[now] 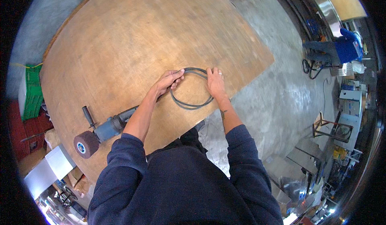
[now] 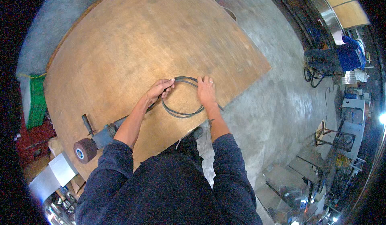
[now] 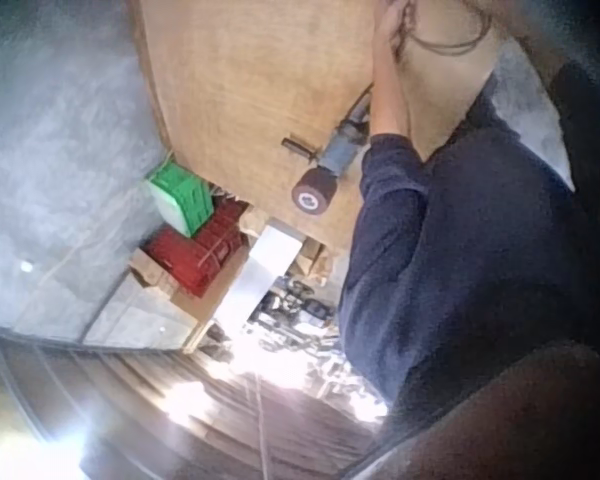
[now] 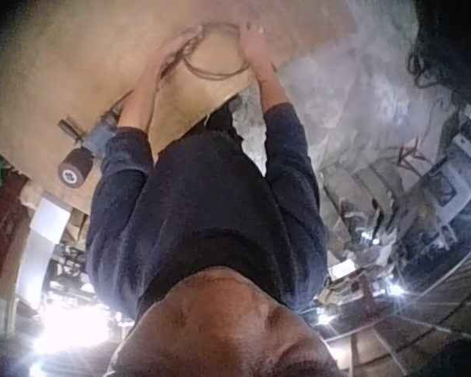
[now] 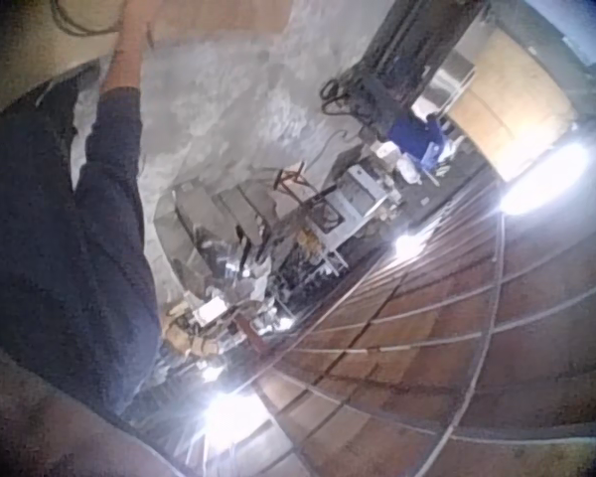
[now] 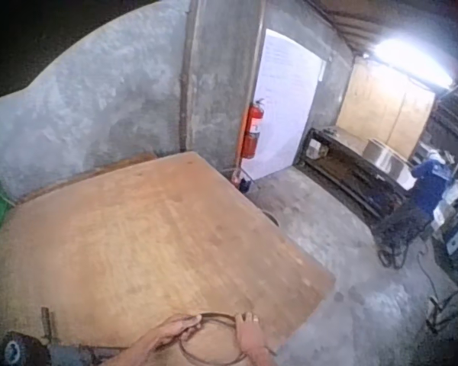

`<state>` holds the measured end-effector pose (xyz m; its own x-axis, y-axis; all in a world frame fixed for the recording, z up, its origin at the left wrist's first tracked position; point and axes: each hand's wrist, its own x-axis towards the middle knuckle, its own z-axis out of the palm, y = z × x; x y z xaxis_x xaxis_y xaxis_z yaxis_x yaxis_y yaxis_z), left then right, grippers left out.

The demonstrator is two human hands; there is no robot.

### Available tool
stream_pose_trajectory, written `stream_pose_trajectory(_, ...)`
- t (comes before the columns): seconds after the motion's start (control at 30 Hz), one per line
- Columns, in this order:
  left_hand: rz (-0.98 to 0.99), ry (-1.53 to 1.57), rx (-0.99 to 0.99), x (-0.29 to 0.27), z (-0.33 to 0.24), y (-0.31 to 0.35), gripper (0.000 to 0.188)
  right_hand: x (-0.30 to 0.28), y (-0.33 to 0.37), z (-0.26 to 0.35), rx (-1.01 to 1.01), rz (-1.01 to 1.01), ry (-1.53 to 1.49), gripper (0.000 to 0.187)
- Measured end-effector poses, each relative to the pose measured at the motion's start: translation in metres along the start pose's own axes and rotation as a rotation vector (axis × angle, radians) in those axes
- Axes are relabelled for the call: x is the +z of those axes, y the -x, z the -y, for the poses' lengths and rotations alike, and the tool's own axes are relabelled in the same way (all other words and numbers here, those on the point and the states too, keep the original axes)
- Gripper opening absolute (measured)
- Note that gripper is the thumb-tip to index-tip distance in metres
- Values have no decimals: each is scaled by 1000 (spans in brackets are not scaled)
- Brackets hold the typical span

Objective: The person picks up a power tool and its cable, then coils the cable by hand on a wooden workbench. The person loops the cable repeatedly and secures it around the tool, leaving the coiled cable on the table.

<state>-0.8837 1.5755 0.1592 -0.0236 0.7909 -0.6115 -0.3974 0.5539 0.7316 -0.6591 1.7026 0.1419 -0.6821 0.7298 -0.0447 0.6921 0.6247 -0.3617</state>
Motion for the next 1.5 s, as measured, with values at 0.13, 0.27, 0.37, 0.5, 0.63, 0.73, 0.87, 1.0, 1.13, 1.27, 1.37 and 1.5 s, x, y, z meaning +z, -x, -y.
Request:
stream_pose_trajectory(0.13, -6, -102, -46, -11, -7, -4, 38, 0, -6, -26, -92, 144, -109, 29)
stream_pose_trajectory(0.27, -20, -167, -36, 6, -20, 6, 36, -7, -5, -49, -155, 276, -192, 31)
stream_pose_trajectory(0.37, 2, -189, -13, 2, -2, -4, 41, -26, -11, -44, -82, 422, -179, 39)
stream_pose_trajectory(0.5, -75, -374, 158, -6, 25, -25, 49, -42, -8, -30, 57, 414, -178, 47)
stream_pose_trajectory(0.63, -211, -415, 159, -7, 18, -21, 52, -39, 24, -42, 200, 289, -311, 50)
stream_pose_trajectory(0.73, -326, -406, 154, -7, 6, -19, 52, -24, 87, -80, 278, 192, -328, 41)
stream_pose_trajectory(0.87, -407, -312, 128, -26, 4, -18, 45, 12, 221, -141, 270, -67, -184, 29)
stream_pose_trajectory(1.0, -292, -208, 84, -23, -12, -13, 41, 35, 359, -211, 561, 36, -257, 31)
stream_pose_trajectory(1.13, -168, -200, 41, -7, -20, 9, 41, -20, 337, -193, 678, -191, -111, 34)
stream_pose_trajectory(1.27, -91, -134, 78, 2, -21, 34, 41, -137, 276, -114, 708, -269, -122, 33)
stream_pose_trajectory(1.37, -91, -107, 107, 11, -23, 51, 42, -176, 262, -94, 571, -228, 30, 29)
stream_pose_trajectory(1.5, -47, -83, 201, 16, -14, 75, 39, -211, 240, -54, 311, 68, 341, 22)
